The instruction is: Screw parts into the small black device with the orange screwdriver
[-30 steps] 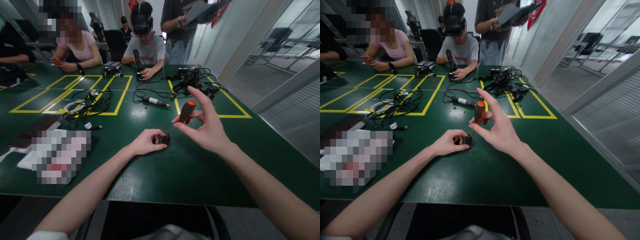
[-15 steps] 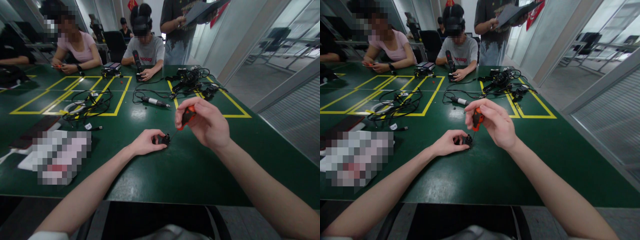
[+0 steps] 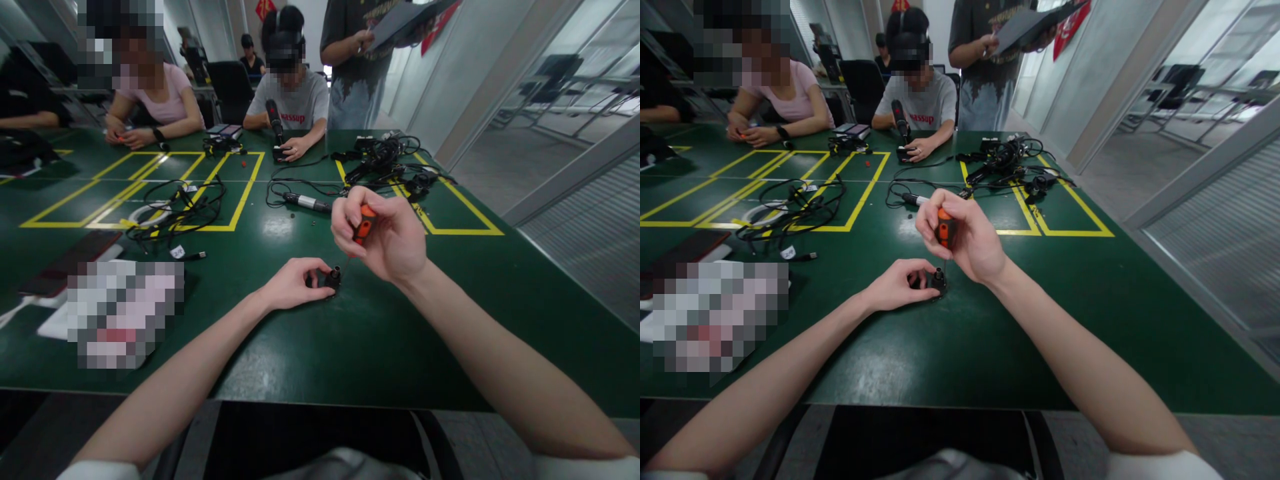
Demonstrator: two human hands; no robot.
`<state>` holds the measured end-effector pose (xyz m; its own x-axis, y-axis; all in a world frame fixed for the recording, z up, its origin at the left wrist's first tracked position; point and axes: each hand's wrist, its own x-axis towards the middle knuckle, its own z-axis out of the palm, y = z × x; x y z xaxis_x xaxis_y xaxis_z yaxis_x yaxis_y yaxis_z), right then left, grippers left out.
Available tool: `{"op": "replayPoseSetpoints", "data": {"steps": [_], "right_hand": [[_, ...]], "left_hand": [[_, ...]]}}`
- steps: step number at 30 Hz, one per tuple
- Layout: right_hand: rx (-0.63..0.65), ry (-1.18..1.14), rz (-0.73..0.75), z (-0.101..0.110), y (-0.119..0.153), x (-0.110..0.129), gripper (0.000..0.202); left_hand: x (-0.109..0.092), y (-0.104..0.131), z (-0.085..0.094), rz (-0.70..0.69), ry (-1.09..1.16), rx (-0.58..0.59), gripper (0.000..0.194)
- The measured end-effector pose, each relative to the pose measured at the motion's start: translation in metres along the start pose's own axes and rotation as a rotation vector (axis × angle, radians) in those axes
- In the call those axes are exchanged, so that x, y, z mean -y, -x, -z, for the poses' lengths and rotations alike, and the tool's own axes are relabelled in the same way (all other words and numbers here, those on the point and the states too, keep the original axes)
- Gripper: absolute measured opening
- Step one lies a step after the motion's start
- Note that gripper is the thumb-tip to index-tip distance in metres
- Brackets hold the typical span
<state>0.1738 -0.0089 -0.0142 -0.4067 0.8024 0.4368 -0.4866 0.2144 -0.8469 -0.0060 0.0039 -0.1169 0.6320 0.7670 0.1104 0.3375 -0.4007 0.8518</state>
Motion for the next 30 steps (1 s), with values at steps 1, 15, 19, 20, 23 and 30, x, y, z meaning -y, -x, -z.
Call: {"op": "replayPoseSetpoints", "data": {"steps": [1, 15, 19, 20, 23, 30], "right_hand": [[-0.013, -0.003, 0.009, 0.001, 0.000, -0.001, 0.030], [-0.139, -0.007, 0.114, -0.011, 0.013, -0.005, 0.029], [-0.201, -0.014, 0.104, -0.014, 0.015, -0.010, 0.040], [-0.207, -0.021, 0.105, -0.016, 0.015, -0.011, 0.040], [-0.190, -0.028, 0.109, -0.021, 0.014, -0.014, 0.035], [-0.251, 0.034, 0.080, -0.020, 0.011, -0.014, 0.041]], "left_hand": [[0.000, 0.000, 0.000, 0.003, -0.001, 0.002, 0.032], [-0.001, 0.000, 0.001, 0.010, -0.006, -0.003, 0.031], [-0.002, 0.000, 0.001, 0.019, -0.019, -0.007, 0.032], [-0.002, 0.000, 0.001, 0.022, -0.022, -0.006, 0.032], [-0.003, 0.001, 0.001, 0.027, -0.031, -0.005, 0.032], [-0.005, 0.001, 0.000, 0.029, -0.039, -0.003, 0.031]]}}
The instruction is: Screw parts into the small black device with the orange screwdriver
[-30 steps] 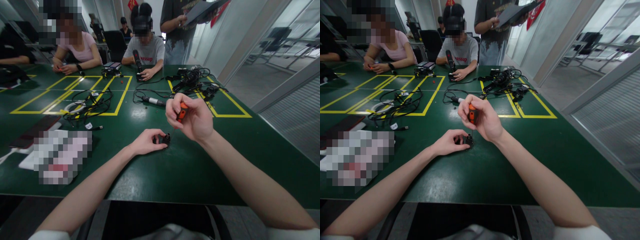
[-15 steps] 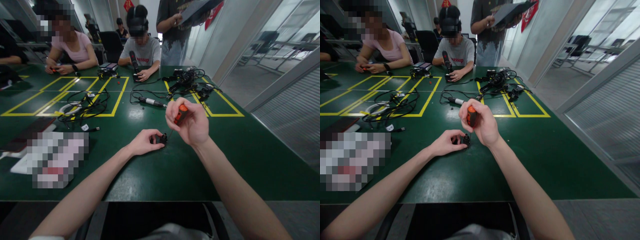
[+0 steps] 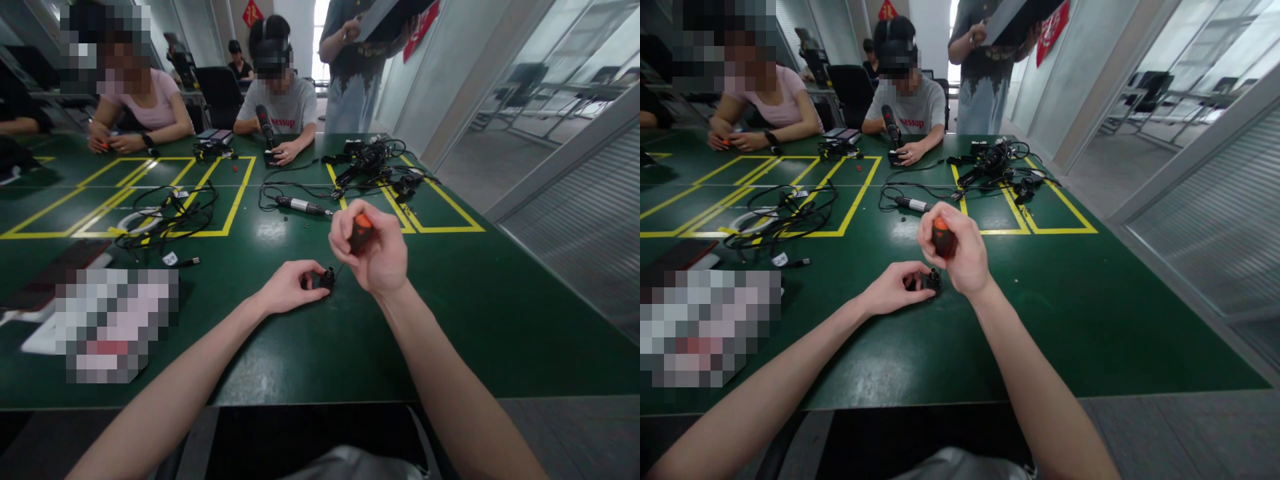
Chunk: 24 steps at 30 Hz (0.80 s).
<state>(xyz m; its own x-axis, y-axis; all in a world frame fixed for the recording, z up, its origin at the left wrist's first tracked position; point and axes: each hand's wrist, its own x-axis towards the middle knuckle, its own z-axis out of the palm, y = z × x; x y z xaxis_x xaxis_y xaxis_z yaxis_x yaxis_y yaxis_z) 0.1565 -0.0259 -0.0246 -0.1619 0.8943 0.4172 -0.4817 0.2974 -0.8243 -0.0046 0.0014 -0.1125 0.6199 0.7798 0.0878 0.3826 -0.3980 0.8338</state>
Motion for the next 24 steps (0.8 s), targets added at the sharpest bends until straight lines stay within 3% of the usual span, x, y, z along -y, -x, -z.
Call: {"op": "replayPoseSetpoints", "data": {"steps": [5, 12, 19, 24], "right_hand": [[-0.004, -0.001, -0.078, 0.003, 0.002, 0.000, 0.050], [0.030, -0.104, -0.019, 0.006, 0.004, 0.002, 0.038], [0.127, -0.101, -0.129, 0.012, -0.004, 0.007, 0.054], [0.149, -0.056, -0.123, 0.008, -0.002, 0.006, 0.041]], "left_hand": [[0.001, 0.000, 0.000, 0.002, 0.005, -0.005, 0.031], [0.000, 0.001, 0.000, 0.005, 0.007, 0.000, 0.029], [-0.001, 0.002, 0.001, 0.018, 0.016, 0.006, 0.029], [0.000, 0.002, 0.001, 0.011, 0.009, 0.003, 0.030]]}}
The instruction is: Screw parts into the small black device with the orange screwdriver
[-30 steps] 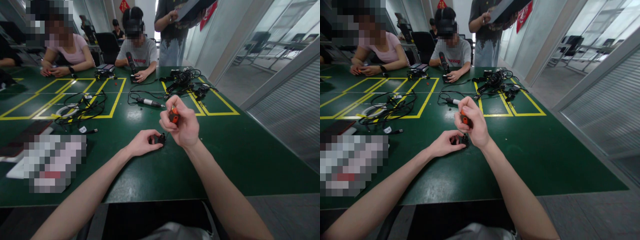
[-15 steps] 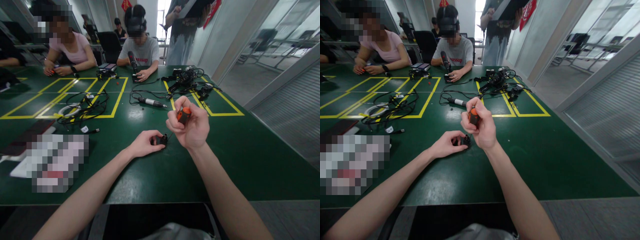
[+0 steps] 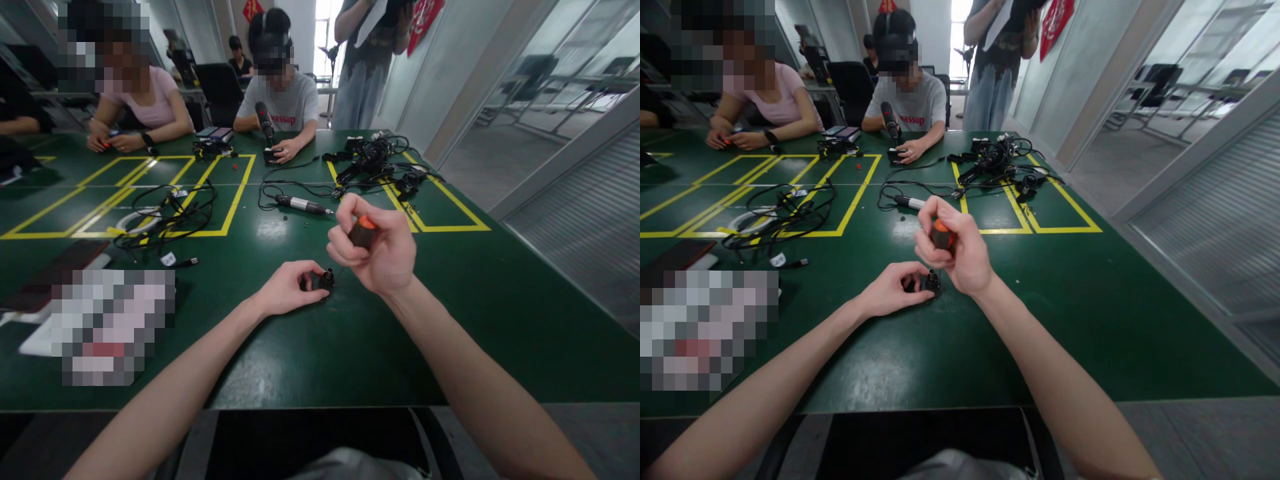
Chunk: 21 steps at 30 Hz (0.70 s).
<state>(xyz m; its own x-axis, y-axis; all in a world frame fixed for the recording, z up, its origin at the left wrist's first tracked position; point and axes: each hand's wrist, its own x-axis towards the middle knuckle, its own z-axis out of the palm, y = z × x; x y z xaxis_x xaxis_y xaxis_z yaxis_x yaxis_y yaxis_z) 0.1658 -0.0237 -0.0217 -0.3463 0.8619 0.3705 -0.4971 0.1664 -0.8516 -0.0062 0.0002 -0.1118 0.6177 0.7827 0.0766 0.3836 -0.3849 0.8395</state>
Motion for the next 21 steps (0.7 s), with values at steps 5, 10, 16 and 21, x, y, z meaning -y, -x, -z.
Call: {"op": "replayPoseSetpoints", "data": {"steps": [5, 10, 16, 21], "right_hand": [[0.046, 0.046, 0.059, -0.004, -0.007, -0.002, 0.024], [0.036, 0.138, 0.000, 0.004, -0.018, 0.007, 0.042], [0.130, 0.038, -0.076, 0.005, -0.013, 0.008, 0.053], [0.229, 0.022, -0.158, 0.001, -0.008, 0.011, 0.025]], "left_hand": [[0.002, -0.001, -0.001, -0.011, -0.004, -0.009, 0.030], [0.001, -0.001, -0.002, 0.003, -0.006, -0.005, 0.029], [0.001, 0.000, -0.002, 0.008, -0.005, 0.000, 0.029], [0.002, 0.001, -0.003, -0.022, -0.013, -0.016, 0.024]]}}
